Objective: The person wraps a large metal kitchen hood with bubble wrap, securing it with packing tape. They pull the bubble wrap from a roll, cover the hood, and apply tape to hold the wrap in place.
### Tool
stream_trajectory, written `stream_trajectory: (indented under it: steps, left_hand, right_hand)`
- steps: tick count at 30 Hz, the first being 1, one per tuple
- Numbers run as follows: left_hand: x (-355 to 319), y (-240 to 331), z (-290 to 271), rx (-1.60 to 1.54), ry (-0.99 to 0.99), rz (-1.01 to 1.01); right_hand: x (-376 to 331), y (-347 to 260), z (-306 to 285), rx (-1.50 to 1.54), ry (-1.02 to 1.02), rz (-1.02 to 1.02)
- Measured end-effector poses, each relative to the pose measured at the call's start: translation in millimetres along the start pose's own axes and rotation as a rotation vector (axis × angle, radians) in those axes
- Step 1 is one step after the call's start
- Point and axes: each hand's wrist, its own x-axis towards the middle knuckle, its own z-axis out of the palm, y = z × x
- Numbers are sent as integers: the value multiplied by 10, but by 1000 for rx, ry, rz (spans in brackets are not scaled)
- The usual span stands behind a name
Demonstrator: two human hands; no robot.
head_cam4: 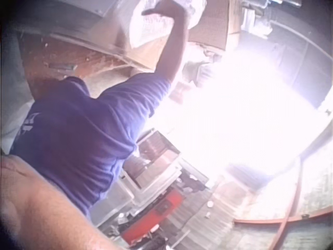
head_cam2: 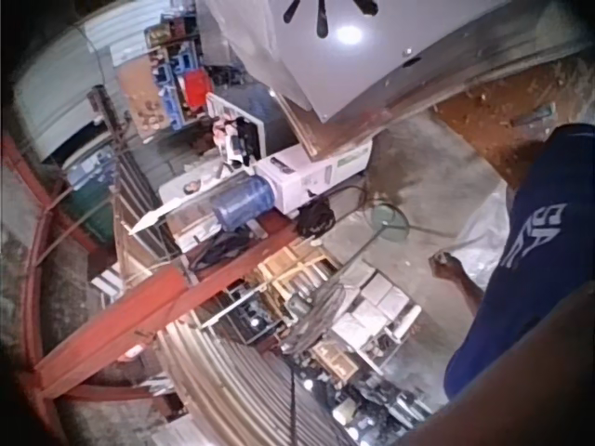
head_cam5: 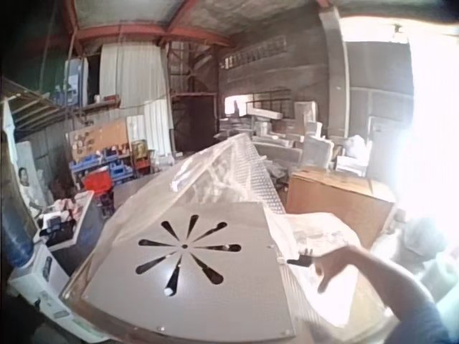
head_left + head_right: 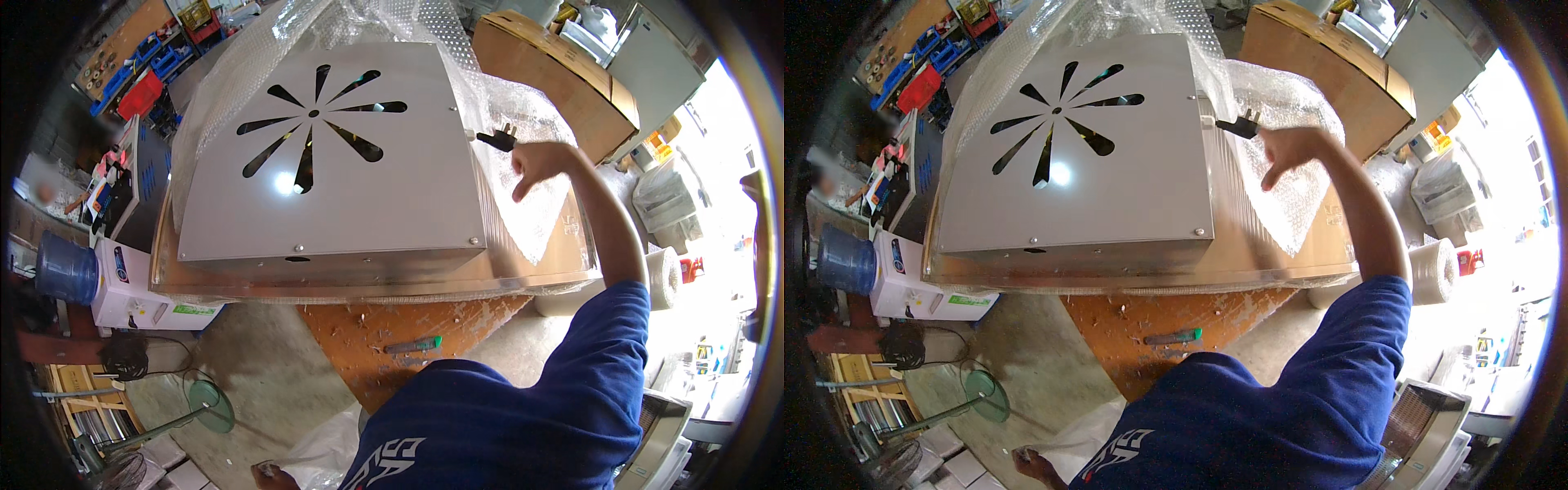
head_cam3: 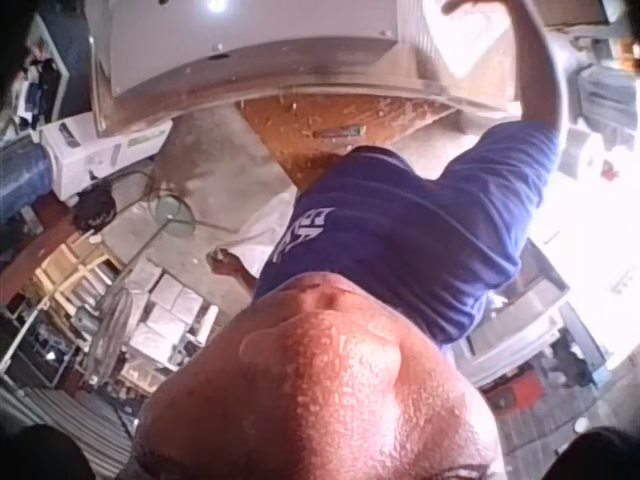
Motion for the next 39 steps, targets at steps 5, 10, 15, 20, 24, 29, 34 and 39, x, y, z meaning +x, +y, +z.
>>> stream_trajectory:
  steps: [5, 10, 15, 20, 24, 29, 34, 39]
  left_hand:
    - [-174, 286, 99, 85, 20, -50]
    - [-197, 460, 83, 110, -30, 26]
    - [-177, 65, 122, 81, 148, 173]
    - [-172, 159, 12, 153, 120, 198]
    - [-171, 629, -7, 42, 41, 95]
    - [-364, 952, 68, 70, 54, 69]
    - [-491, 964, 36, 56, 97, 83]
    - [-902, 1015, -205, 49, 212, 8]
  right_hand:
    - [339, -64, 662, -71, 229, 16]
    - [779, 444, 315, 16, 429, 134]
    - [1202, 1197, -1240, 1078, 999, -115]
    - [1195, 617, -2333, 187, 1369, -176]
    - [968, -749, -1987, -75, 1046, -532]
    - [1250, -2533, -1335, -240, 420, -551]
    - [2299, -3039, -1075, -537, 661, -858]
    - [2110, -3524, -1176, -313, 166, -471]
